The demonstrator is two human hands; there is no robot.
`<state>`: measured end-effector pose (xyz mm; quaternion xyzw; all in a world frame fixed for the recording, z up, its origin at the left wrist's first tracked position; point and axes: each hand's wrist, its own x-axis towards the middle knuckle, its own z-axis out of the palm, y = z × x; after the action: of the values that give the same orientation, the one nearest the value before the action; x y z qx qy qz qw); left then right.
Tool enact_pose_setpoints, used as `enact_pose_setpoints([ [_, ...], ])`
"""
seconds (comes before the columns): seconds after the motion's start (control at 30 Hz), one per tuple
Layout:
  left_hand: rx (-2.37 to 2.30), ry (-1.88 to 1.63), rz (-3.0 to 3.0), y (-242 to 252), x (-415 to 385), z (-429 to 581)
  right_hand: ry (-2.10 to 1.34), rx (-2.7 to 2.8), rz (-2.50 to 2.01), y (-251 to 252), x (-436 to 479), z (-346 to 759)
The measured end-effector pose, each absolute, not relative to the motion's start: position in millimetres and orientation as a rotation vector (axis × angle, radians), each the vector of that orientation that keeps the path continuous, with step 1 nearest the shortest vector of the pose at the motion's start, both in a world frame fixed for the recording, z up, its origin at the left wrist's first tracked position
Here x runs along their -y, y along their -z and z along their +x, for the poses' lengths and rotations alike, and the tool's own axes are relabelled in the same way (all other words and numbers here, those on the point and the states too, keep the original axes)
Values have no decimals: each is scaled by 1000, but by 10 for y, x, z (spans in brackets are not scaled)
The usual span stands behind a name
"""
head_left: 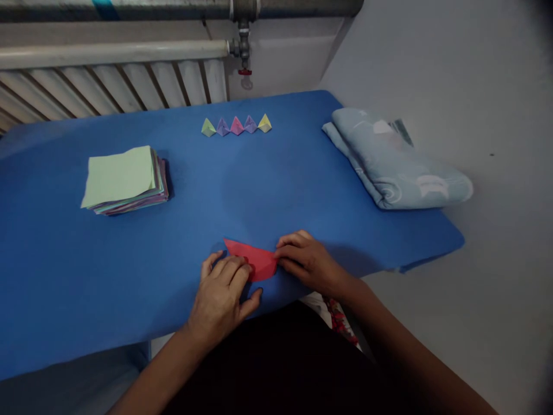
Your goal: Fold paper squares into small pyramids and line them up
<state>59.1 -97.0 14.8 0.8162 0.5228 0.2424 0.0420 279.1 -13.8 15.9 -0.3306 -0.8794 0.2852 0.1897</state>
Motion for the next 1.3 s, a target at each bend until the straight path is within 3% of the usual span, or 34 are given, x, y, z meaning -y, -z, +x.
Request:
enact_pose_setpoints([
  [1.3, -1804, -799, 2321, -37, 946, 657, -700, 2342, -1194, -138, 120, 2688],
])
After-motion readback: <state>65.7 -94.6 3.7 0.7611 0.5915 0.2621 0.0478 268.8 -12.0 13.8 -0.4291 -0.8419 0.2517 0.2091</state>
